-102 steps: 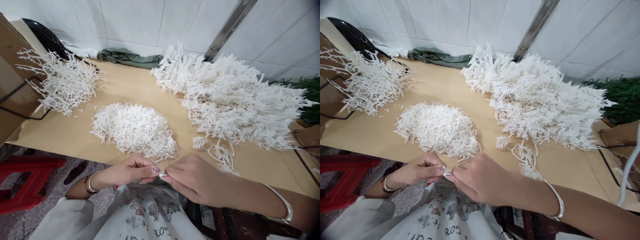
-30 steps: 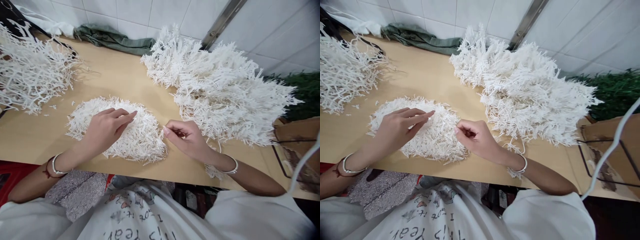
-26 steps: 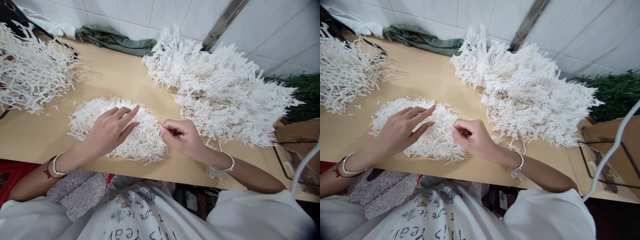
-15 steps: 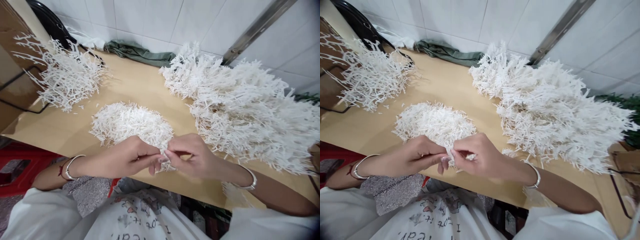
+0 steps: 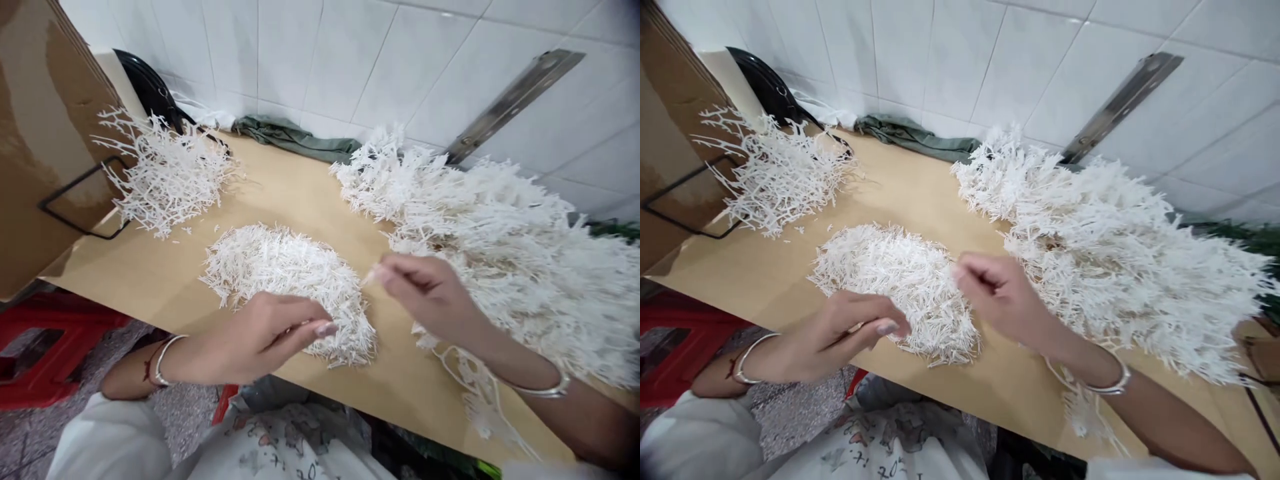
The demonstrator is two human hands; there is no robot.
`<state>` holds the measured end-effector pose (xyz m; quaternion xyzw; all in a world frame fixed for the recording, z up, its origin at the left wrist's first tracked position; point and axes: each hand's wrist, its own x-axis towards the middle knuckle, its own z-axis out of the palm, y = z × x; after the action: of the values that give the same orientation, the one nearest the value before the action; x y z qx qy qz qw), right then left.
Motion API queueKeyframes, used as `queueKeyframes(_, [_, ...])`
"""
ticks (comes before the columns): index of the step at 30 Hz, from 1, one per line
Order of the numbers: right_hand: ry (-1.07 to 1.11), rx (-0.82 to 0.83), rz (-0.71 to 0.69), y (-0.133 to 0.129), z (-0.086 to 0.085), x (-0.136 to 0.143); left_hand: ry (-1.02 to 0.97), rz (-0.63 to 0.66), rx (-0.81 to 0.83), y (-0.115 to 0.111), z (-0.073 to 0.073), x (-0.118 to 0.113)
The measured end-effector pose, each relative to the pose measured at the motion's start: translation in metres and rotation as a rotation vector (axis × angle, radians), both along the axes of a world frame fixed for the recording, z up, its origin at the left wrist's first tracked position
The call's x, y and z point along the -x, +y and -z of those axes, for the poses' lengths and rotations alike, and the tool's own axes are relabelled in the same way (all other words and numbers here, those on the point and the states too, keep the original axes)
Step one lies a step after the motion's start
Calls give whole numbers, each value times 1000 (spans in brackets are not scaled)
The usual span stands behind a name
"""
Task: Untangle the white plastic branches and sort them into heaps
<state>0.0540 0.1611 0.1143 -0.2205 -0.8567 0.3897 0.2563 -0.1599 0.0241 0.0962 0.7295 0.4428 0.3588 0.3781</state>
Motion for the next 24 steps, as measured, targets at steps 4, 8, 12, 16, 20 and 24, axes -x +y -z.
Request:
queueKeyframes(4, [-1,-171,-204,-27,2,23,55,-72,77,17,0,-11])
queueKeyframes(8, [-12,-89,-237,-30,3,25,-65,25,169,24,2,-15])
queueKeyframes(12, [-37,38,-257,-36,6,19,-133,164,286,23,4,-15])
queueKeyframes(16, [-15,206,-271,-50,6,13,-140,262,243,10,6,-15])
queueKeyframes(20, [340,215,28,-26,-4,-10,-262,148,51,-18,6,2])
queueKeyframes(24, [222,183,330,18,-17,-14,-35,-59,-104,-23,8,11])
